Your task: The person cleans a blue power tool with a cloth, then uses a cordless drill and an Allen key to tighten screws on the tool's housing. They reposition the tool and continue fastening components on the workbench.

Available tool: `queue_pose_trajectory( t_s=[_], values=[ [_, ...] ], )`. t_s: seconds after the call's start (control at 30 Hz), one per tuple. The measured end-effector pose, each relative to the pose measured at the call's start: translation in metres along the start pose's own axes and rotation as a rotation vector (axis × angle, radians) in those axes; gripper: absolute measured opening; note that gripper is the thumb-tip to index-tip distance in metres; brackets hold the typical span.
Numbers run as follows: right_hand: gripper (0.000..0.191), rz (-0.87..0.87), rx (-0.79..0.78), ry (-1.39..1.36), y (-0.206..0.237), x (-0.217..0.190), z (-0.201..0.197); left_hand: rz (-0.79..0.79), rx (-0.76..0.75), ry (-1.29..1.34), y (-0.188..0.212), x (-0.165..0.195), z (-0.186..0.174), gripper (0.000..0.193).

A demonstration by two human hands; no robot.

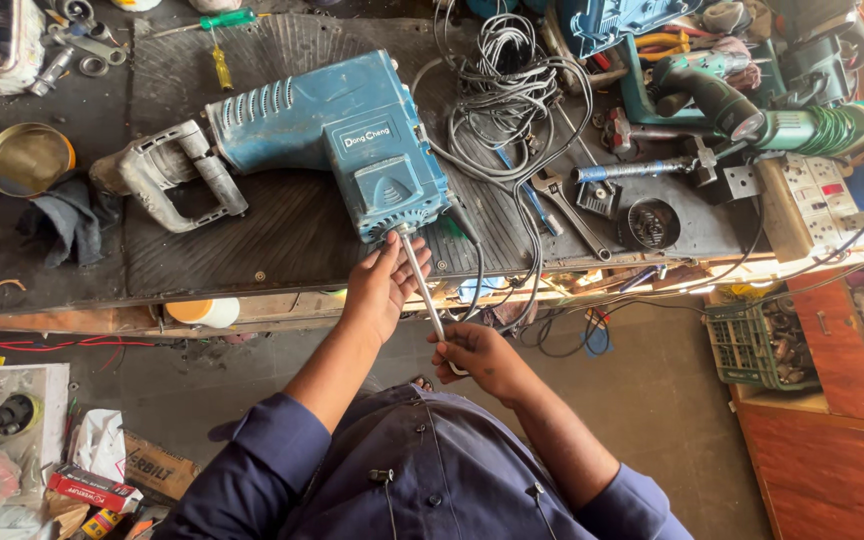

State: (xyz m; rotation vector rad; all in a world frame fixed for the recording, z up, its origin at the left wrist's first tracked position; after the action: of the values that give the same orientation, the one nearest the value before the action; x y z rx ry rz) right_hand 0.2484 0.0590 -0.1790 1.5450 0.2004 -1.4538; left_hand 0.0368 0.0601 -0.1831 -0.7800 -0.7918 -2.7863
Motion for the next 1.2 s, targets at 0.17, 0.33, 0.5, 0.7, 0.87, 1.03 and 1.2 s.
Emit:
queue_pose_trajectory(
  t_s=[0.17, 0.33, 0.5, 0.7, 0.87, 1.03, 1.2],
  values=[
    [0.030, -0.076, -0.001, 0.011, 0.003, 0.021, -0.007, 0.004, -0.065, -0.014, 0.003, -0.005, -0.002, 0.038],
    [0.026, -0.062, 0.094, 0.107, 0.009, 0.033, -0.017, 0.038, -0.258, -0.124, 0.017, -0.012, -0.004, 0.026],
    [0.024, -0.093, 0.165, 0.196, 0.012, 0.036, -0.026, 0.026, -0.344, -0.035, 0.029, -0.016, -0.006, 0.023],
    [0.024, -0.080, 0.230, 0.377, 0.010, 0.034, -0.035, 0.021, -0.340, 0.041, 0.027, -0.007, -0.009, 0.019],
    [0.027, -0.060, 0.240, 0.449, 0.012, 0.036, -0.042, 0.038, -0.336, -0.020, 0.021, 0.019, -0.018, 0.030],
    [0.023, -0.062, 0.153, 0.428, 0.031, 0.047, -0.057, 0.054, -0.418, -0.185, 0.021, 0.044, -0.016, 0.030],
    [0.016, -0.101, 0.083, 0.115, 0.077, 0.077, -0.071, 0.077, -0.450, -0.517, 0.010, 0.042, 0.034, 0.025]
  ],
)
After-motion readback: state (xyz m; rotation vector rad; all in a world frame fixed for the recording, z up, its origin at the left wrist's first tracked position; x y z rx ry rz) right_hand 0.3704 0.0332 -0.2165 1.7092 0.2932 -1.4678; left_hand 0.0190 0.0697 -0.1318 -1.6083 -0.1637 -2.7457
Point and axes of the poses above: each hand's wrist, its own y-axis away from the middle knuckle, its own z-axis out of the palm, x = y × z, the point moved 1 cm from there along -y, towards the middle knuckle, and after that the axes turned 2 degrees about y, right-handed, at the moved point
